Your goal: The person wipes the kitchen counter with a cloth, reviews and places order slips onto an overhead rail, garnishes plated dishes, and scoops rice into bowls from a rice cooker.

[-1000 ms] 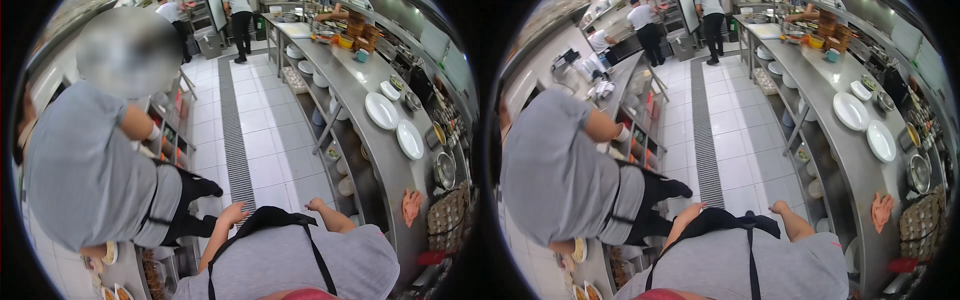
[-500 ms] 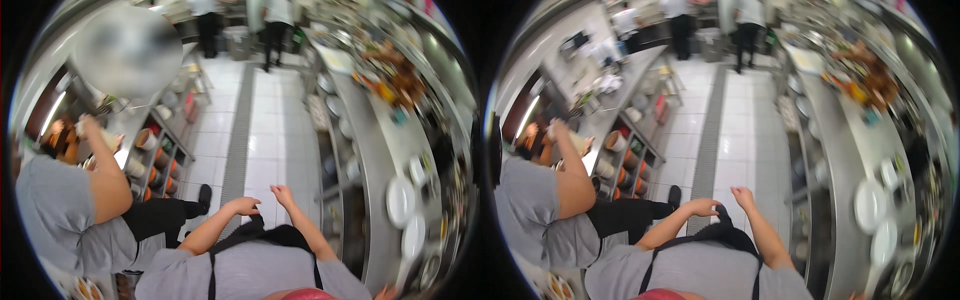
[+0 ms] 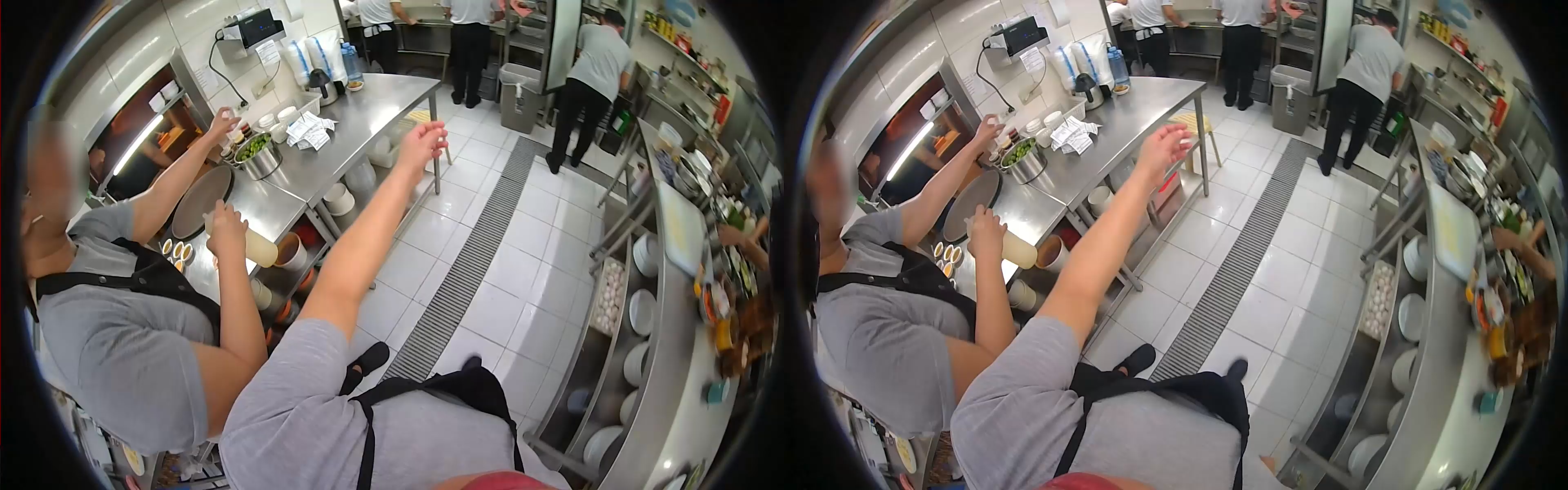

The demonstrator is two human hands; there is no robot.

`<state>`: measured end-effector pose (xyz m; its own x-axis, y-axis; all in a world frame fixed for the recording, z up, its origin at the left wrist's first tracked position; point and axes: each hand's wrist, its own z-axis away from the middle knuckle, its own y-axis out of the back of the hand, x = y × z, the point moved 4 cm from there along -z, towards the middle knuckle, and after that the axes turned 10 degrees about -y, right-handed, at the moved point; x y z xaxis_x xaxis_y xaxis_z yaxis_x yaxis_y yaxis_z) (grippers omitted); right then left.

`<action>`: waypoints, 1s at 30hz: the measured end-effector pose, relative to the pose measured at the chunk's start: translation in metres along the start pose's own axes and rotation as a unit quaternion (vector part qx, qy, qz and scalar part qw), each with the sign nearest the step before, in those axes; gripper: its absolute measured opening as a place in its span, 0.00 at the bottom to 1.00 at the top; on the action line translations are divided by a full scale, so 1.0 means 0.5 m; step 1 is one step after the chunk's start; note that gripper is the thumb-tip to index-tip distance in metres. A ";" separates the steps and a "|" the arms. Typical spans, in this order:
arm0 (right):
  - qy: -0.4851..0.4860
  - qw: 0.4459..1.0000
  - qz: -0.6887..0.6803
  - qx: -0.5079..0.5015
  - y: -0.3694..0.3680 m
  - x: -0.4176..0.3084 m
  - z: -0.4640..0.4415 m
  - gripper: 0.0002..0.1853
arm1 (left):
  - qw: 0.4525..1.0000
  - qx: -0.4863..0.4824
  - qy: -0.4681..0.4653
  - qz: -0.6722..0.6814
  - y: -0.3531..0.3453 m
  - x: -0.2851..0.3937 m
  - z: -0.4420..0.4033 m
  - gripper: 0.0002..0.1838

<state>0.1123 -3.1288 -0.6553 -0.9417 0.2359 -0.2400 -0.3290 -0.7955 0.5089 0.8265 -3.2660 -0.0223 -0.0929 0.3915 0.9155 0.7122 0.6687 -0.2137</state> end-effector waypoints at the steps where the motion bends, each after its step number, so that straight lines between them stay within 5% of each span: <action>1: 0.060 0.996 0.068 0.011 0.023 -0.026 -0.026 0.12 | 1.000 0.004 -0.007 -0.009 0.019 -0.001 -0.039 0.13; 5: 0.318 0.903 0.267 0.110 0.167 -0.141 -0.239 0.11 | 0.997 0.073 -0.019 -0.020 0.111 -0.018 -0.162 0.13; 7: 0.491 0.773 0.324 0.240 0.263 -0.219 -0.392 0.11 | 0.993 0.116 0.001 -0.030 0.174 -0.050 -0.220 0.12; 9: 0.218 0.974 -0.014 0.054 0.472 -0.487 -0.431 0.08 | 0.986 0.150 0.021 -0.064 0.231 -0.073 -0.273 0.12; 10: 0.079 0.976 -0.197 0.046 0.589 -0.636 -0.425 0.07 | 0.978 0.179 0.051 -0.093 0.260 -0.089 -0.293 0.12; 13: 0.214 0.946 0.051 0.239 0.765 -1.065 -0.515 0.15 | 0.960 0.245 0.051 -0.123 0.341 -0.129 -0.352 0.12; 14: 0.274 0.936 -0.023 0.219 0.800 -1.224 -0.455 0.14 | 0.957 0.255 0.053 -0.126 0.364 -0.132 -0.371 0.12; 15: 0.420 0.853 0.035 0.308 0.817 -1.369 -0.408 0.11 | 0.947 0.277 0.038 -0.158 0.384 -0.125 -0.398 0.12; 16: 0.376 0.904 -0.145 0.145 0.809 -1.496 -0.326 0.11 | 0.936 0.295 0.021 -0.189 0.406 -0.115 -0.434 0.12; 18: 0.436 0.879 -0.189 0.038 0.772 -1.710 -0.148 0.11 | 0.908 0.313 -0.043 -0.276 0.485 -0.071 -0.521 0.12; 22: 0.551 0.813 -0.137 -0.129 0.638 -1.952 0.076 0.12 | 0.703 0.355 -0.199 -0.583 0.707 0.139 -0.729 0.20; 25: 0.603 0.797 -0.015 -0.040 0.588 -2.045 0.114 0.11 | 0.547 0.357 -0.328 -0.682 0.838 0.385 -0.836 0.18; 28: 0.536 0.841 -0.029 -0.072 0.540 -2.109 0.019 0.10 | 0.464 0.423 -0.216 -0.748 0.888 0.552 -0.891 0.23; 30: 0.523 0.849 -0.018 -0.069 0.524 -2.142 -0.036 0.10 | 0.416 0.477 -0.208 -0.745 0.972 0.624 -0.940 0.17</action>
<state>1.0358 -3.5997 -0.2800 -0.3284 -0.3055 -0.8937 -0.2768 -0.8735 0.4003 1.4706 -3.1162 0.3196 -0.1901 -0.9656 0.1774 -0.9355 0.2330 0.2657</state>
